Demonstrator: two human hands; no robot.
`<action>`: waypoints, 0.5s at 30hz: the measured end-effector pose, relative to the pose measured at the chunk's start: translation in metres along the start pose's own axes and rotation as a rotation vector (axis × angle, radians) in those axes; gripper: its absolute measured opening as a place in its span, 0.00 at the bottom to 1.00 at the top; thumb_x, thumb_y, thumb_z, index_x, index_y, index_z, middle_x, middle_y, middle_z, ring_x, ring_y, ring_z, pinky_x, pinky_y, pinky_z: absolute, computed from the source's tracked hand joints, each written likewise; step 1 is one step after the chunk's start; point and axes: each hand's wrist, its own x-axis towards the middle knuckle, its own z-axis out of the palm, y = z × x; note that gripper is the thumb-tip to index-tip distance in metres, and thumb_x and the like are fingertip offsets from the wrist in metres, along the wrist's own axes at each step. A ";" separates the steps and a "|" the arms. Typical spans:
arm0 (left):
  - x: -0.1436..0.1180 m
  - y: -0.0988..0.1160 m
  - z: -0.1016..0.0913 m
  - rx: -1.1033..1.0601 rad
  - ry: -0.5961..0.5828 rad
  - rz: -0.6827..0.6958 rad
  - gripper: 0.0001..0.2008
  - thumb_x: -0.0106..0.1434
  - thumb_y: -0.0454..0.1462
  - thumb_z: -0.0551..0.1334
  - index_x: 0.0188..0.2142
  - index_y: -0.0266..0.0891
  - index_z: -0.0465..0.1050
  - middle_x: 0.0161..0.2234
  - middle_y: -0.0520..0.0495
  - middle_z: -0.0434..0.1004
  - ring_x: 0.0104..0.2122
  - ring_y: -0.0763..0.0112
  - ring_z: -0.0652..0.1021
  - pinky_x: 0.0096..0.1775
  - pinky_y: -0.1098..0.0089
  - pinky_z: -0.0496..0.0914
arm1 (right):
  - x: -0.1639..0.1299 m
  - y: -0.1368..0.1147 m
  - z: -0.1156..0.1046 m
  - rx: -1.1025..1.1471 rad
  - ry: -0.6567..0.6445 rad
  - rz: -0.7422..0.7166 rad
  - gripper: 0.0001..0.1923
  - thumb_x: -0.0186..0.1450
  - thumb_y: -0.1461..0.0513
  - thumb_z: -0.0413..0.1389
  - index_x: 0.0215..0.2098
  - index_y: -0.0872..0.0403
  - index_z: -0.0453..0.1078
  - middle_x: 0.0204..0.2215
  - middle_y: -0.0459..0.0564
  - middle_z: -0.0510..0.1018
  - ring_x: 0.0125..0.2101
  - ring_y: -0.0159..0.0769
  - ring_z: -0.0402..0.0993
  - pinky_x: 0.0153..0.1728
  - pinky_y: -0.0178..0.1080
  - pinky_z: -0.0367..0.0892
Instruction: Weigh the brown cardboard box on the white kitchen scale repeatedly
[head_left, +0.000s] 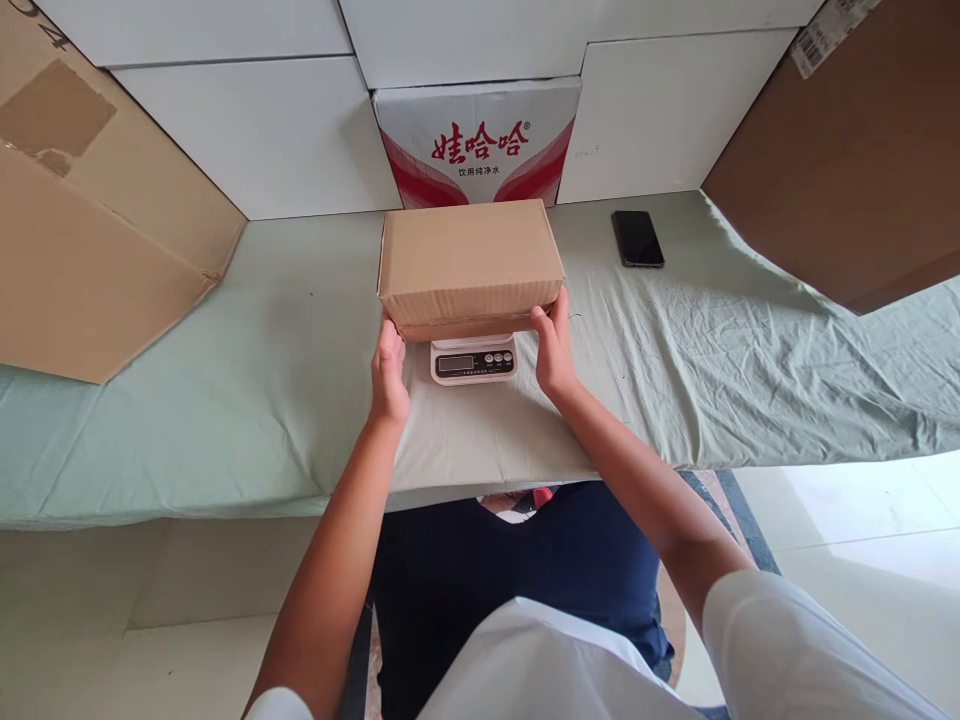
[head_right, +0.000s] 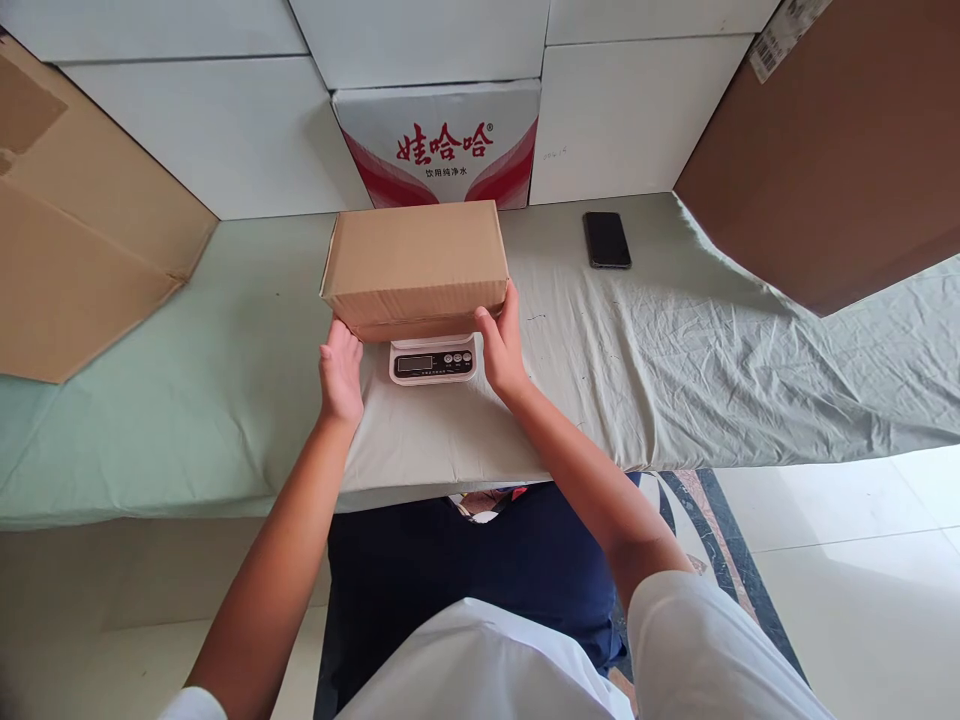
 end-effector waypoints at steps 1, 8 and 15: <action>0.000 -0.001 0.000 -0.002 0.003 0.003 0.47 0.59 0.72 0.49 0.71 0.53 0.61 0.75 0.47 0.56 0.76 0.53 0.53 0.74 0.55 0.50 | 0.000 0.000 0.000 -0.001 0.000 -0.003 0.31 0.67 0.42 0.52 0.64 0.43 0.58 0.61 0.53 0.68 0.64 0.49 0.63 0.69 0.60 0.60; 0.002 -0.001 0.000 -0.024 0.010 0.014 0.47 0.59 0.72 0.51 0.68 0.51 0.65 0.75 0.47 0.56 0.76 0.53 0.54 0.74 0.55 0.51 | -0.001 0.000 0.000 -0.017 -0.008 -0.011 0.29 0.68 0.43 0.51 0.64 0.42 0.57 0.61 0.52 0.68 0.64 0.48 0.63 0.69 0.59 0.61; 0.001 0.004 0.002 -0.025 -0.011 0.006 0.47 0.60 0.71 0.50 0.69 0.51 0.64 0.75 0.46 0.55 0.76 0.52 0.53 0.74 0.54 0.49 | -0.003 -0.002 0.002 -0.035 0.003 0.001 0.30 0.69 0.45 0.50 0.66 0.41 0.56 0.63 0.52 0.68 0.63 0.48 0.65 0.69 0.61 0.62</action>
